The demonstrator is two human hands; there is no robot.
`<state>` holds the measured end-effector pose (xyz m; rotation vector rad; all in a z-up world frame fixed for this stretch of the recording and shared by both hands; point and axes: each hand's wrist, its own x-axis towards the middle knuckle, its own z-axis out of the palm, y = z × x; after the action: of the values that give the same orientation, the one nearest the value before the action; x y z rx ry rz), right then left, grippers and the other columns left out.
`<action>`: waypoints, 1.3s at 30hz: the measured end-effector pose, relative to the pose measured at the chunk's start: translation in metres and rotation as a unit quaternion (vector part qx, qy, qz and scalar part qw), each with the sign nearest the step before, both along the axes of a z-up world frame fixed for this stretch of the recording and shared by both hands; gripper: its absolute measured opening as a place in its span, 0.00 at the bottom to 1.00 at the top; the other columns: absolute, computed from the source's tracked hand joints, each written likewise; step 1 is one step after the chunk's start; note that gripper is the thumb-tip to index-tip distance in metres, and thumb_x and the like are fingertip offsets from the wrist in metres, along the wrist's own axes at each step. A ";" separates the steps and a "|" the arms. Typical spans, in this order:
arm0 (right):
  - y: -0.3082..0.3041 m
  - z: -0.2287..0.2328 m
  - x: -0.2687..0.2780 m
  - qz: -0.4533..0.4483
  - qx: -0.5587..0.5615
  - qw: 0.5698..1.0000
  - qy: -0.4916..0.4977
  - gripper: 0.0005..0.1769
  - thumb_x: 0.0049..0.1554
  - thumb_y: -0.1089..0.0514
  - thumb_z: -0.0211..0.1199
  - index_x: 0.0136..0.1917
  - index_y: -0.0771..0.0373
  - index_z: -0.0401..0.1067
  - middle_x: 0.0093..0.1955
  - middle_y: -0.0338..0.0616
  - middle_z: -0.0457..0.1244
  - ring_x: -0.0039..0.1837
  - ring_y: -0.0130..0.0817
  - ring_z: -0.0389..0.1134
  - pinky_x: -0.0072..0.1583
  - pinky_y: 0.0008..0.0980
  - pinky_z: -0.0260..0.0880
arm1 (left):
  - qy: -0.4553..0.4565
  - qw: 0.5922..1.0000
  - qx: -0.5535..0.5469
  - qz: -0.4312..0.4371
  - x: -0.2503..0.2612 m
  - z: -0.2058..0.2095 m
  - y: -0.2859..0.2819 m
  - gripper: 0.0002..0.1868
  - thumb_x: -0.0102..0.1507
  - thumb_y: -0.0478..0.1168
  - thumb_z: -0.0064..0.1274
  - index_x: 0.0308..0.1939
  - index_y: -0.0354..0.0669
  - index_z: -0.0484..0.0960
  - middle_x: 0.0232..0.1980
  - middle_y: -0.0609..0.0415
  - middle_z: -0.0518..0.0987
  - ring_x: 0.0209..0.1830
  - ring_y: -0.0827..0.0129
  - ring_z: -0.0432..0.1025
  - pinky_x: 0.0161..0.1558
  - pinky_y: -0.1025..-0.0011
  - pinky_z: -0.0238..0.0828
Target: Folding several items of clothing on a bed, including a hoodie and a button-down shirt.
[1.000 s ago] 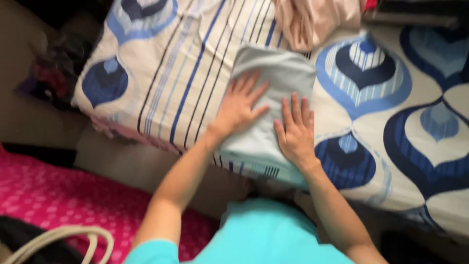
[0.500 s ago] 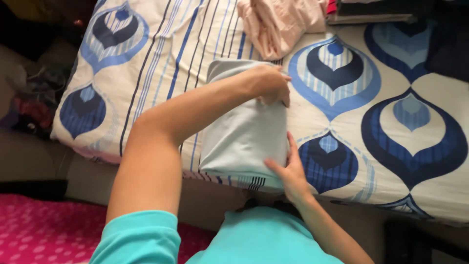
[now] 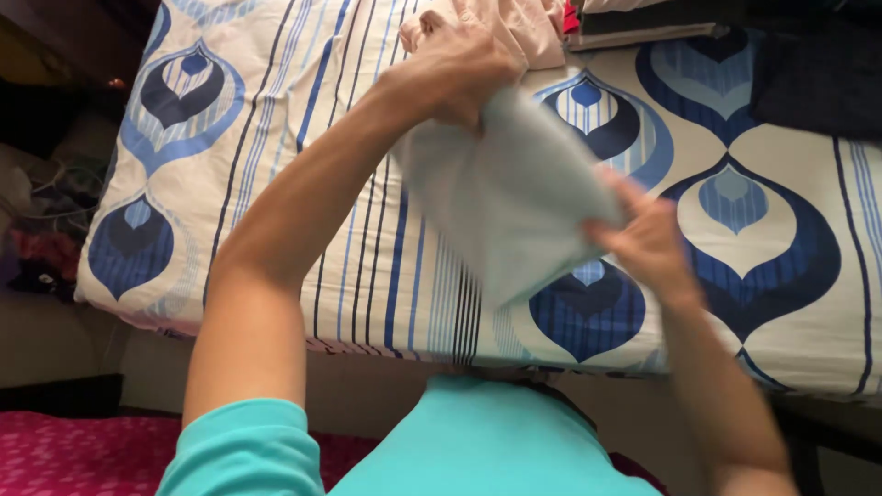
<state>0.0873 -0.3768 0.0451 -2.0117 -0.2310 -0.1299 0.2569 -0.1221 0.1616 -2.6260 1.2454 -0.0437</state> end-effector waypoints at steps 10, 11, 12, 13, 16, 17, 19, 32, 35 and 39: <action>-0.075 -0.005 -0.042 -0.106 -0.374 0.855 -0.342 0.20 0.59 0.73 0.65 0.62 0.60 0.71 0.63 0.49 0.70 0.64 0.49 0.72 0.64 0.42 0.71 | -0.275 0.870 -0.409 -0.009 -0.129 -0.161 -0.020 0.25 0.54 0.35 0.63 0.55 0.45 0.75 0.52 0.53 0.74 0.60 0.55 0.67 0.69 0.46 0.55; -0.079 -0.027 -0.051 -0.089 -0.375 0.873 -0.297 0.22 0.55 0.74 0.63 0.61 0.59 0.72 0.65 0.47 0.69 0.65 0.49 0.71 0.67 0.43 0.69 | -0.189 0.892 -0.410 0.016 -0.147 -0.178 -0.021 0.29 0.49 0.37 0.62 0.55 0.44 0.76 0.53 0.52 0.74 0.61 0.53 0.66 0.67 0.46 0.54; -0.084 -0.048 -0.060 -0.071 -0.374 0.889 -0.253 0.25 0.51 0.75 0.60 0.59 0.57 0.73 0.66 0.46 0.68 0.67 0.49 0.69 0.70 0.45 0.67 | -0.100 0.908 -0.406 0.040 -0.164 -0.194 -0.023 0.32 0.44 0.39 0.61 0.54 0.44 0.77 0.54 0.50 0.74 0.62 0.51 0.65 0.66 0.45 0.53; -0.075 -0.050 -0.075 -0.074 -0.376 0.890 -0.247 0.25 0.51 0.75 0.60 0.59 0.57 0.73 0.66 0.46 0.68 0.67 0.49 0.69 0.70 0.45 0.67 | -0.094 0.908 -0.406 0.037 -0.181 -0.199 -0.019 0.32 0.44 0.39 0.61 0.54 0.44 0.77 0.54 0.50 0.74 0.62 0.51 0.65 0.66 0.45 0.53; -0.057 -0.047 -0.091 -0.052 -0.384 0.897 -0.211 0.33 0.39 0.69 0.61 0.61 0.59 0.73 0.66 0.50 0.67 0.68 0.51 0.67 0.70 0.52 0.62 | -0.013 0.885 -0.461 0.067 -0.199 -0.197 -0.006 0.27 0.48 0.34 0.61 0.53 0.42 0.79 0.57 0.48 0.75 0.64 0.52 0.65 0.68 0.49 0.49; -0.056 -0.042 -0.092 -0.057 -0.373 0.901 -0.212 0.33 0.38 0.66 0.62 0.60 0.60 0.73 0.65 0.50 0.66 0.68 0.52 0.67 0.69 0.55 0.60 | -0.012 0.868 -0.490 0.078 -0.201 -0.188 -0.002 0.23 0.47 0.35 0.60 0.47 0.43 0.80 0.53 0.48 0.77 0.61 0.51 0.66 0.65 0.49 0.52; -0.054 -0.032 -0.088 -0.060 -0.361 0.908 -0.204 0.33 0.38 0.63 0.63 0.60 0.60 0.73 0.64 0.51 0.66 0.68 0.53 0.66 0.69 0.57 0.57 | -0.005 0.852 -0.516 0.092 -0.184 -0.179 0.003 0.19 0.46 0.35 0.59 0.42 0.44 0.81 0.48 0.47 0.79 0.57 0.51 0.68 0.63 0.50 0.54; 0.055 -0.015 0.115 0.043 -0.260 0.962 -0.065 0.25 0.56 0.38 0.68 0.43 0.64 0.78 0.39 0.54 0.69 0.45 0.52 0.72 0.48 0.47 0.70 | 0.239 0.624 -0.655 0.353 -0.152 -0.205 -0.021 0.24 0.65 0.54 0.57 0.51 0.35 0.75 0.31 0.48 0.83 0.28 0.66 0.77 0.30 0.69 0.73; 0.052 -0.051 0.150 0.062 -0.278 0.957 -0.050 0.23 0.55 0.39 0.66 0.40 0.62 0.78 0.38 0.55 0.69 0.42 0.53 0.72 0.45 0.49 0.70 | 0.212 0.644 -0.639 0.364 -0.175 -0.218 -0.028 0.21 0.66 0.54 0.56 0.42 0.36 0.79 0.27 0.48 0.80 0.25 0.65 0.74 0.29 0.67 0.70; 0.061 -0.042 0.166 0.034 -0.215 0.969 -0.114 0.19 0.63 0.45 0.63 0.44 0.64 0.76 0.40 0.56 0.69 0.43 0.53 0.72 0.47 0.50 0.70 | 0.170 0.636 -0.646 0.386 -0.189 -0.211 -0.031 0.23 0.68 0.51 0.52 0.30 0.35 0.77 0.18 0.42 0.70 0.16 0.59 0.68 0.25 0.60 0.61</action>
<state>0.2536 -0.3163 0.0026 -2.4167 -0.5086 -0.2884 0.0683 -0.1530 -0.0490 -4.3211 -0.3500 -0.4607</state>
